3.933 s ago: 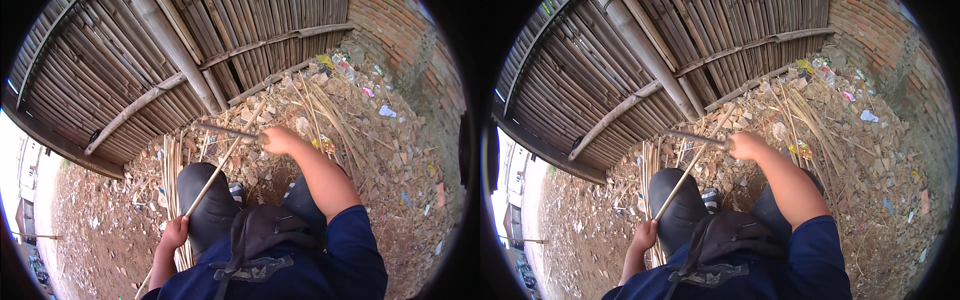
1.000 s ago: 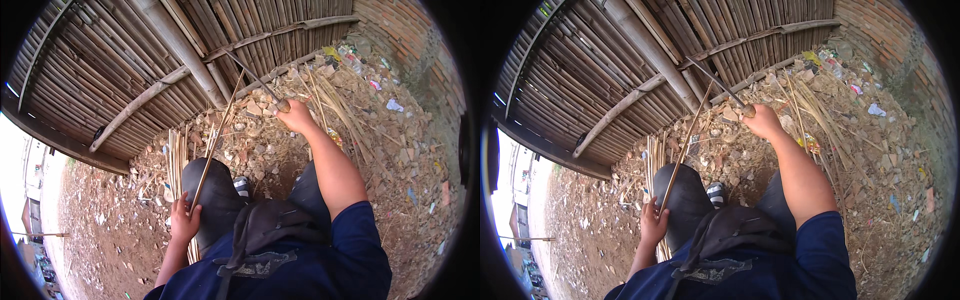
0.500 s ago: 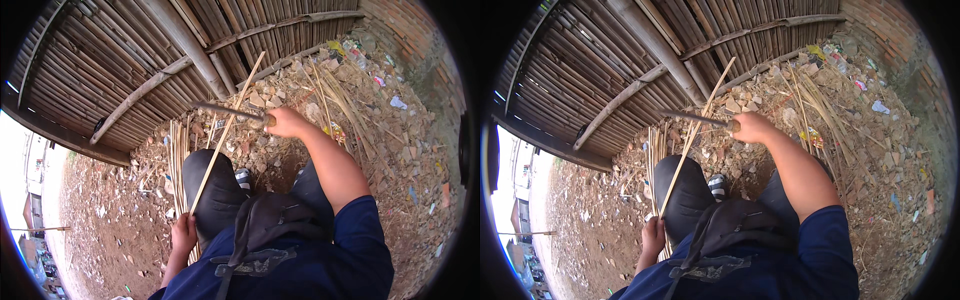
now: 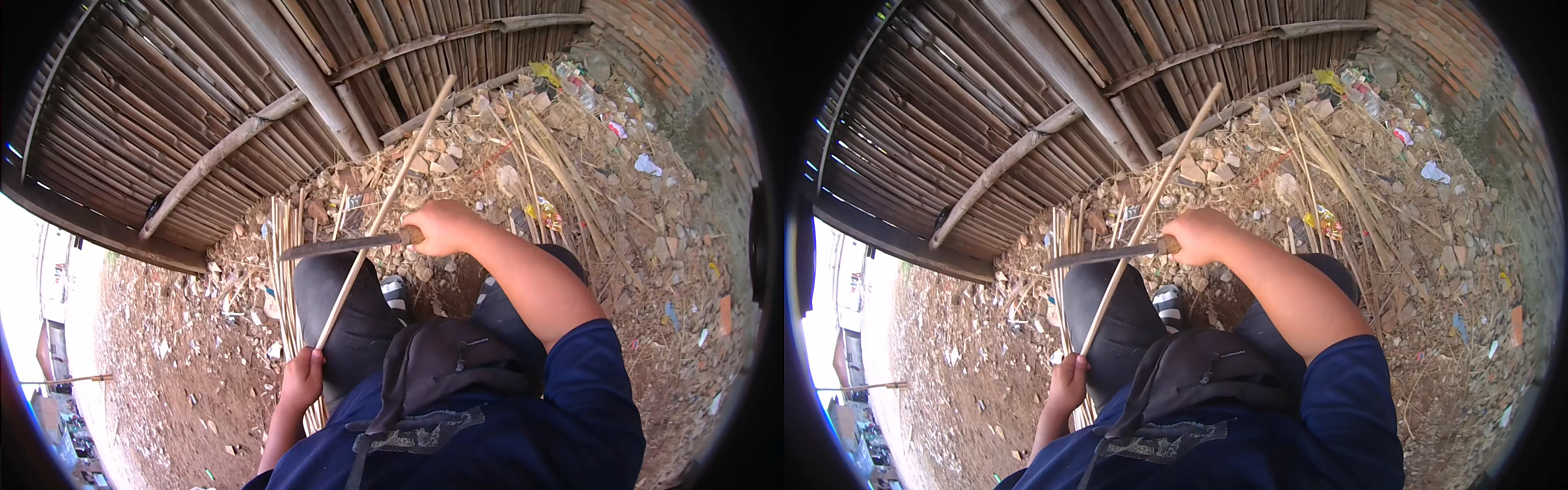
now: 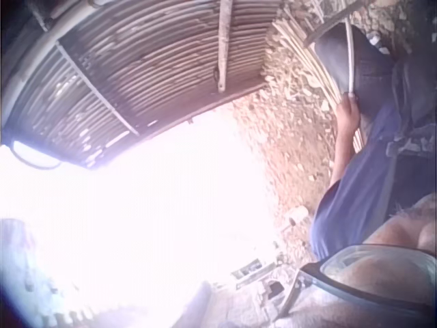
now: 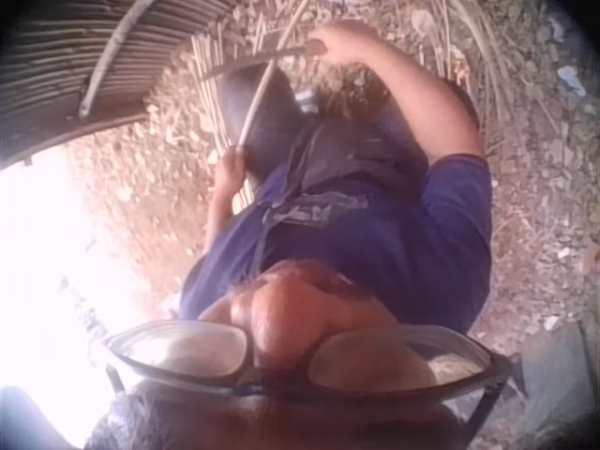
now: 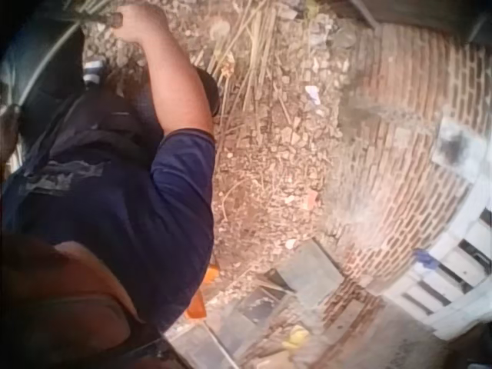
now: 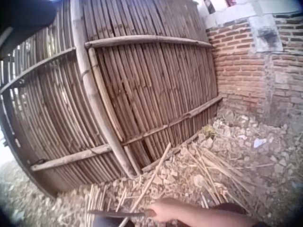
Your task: The person scrapes a long strip of bamboo with a knife, removing thin shavings from the surface while holding the wood with one hand.
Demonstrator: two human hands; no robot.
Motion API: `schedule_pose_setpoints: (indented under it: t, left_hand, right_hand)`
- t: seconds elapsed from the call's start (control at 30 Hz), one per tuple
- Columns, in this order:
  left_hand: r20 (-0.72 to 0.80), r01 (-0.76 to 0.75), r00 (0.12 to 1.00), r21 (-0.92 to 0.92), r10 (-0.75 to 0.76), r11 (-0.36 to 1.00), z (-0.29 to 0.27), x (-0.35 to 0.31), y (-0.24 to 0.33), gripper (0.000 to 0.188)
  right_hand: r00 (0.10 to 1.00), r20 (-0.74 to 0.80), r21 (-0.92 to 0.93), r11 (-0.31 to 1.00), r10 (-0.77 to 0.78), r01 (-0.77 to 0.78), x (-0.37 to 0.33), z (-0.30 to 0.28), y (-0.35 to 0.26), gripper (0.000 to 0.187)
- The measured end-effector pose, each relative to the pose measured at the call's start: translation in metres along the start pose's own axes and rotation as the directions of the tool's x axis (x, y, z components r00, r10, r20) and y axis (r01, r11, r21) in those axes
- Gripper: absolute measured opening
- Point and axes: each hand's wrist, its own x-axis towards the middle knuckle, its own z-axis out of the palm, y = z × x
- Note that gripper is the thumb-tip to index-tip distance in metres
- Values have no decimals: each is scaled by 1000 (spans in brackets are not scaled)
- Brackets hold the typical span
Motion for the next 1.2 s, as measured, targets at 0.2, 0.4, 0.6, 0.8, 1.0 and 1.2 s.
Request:
schedule_pose_setpoints:
  t: [0.2, 0.4, 0.6, 0.8, 1.0, 1.2]
  left_hand:
    - [-28, -74, 997, 33, 75, 997, 2, 7, -2, 39]
    - [-3, -3, 1000, 6, 3, 1000, 1, 8, -2, 37]
    - [4, 3, 1000, -63, -2, 998, 2, 8, -9, 39]
    - [-15, -15, 1000, -54, 14, 998, -1, 10, 0, 39]
    - [-9, -23, 1000, -64, 22, 998, 0, 10, -8, 38]
    - [-28, -27, 999, -70, 25, 997, 1, 12, -5, 37]
  right_hand:
    - [975, 70, 198, 955, 209, -219, 25, 5, 48, 23]
    - [990, 59, 135, 981, 129, -136, 9, 2, -1, 18]
    - [988, 102, 149, 980, 119, -133, 13, 2, 13, 18]
    - [949, -44, 243, 925, 311, -292, 18, -3, 37, 20]
    - [990, 135, 8, 999, 50, -52, 7, 2, -10, 16]
    - [915, 23, 252, 884, 402, -394, 18, -10, 66, 22]
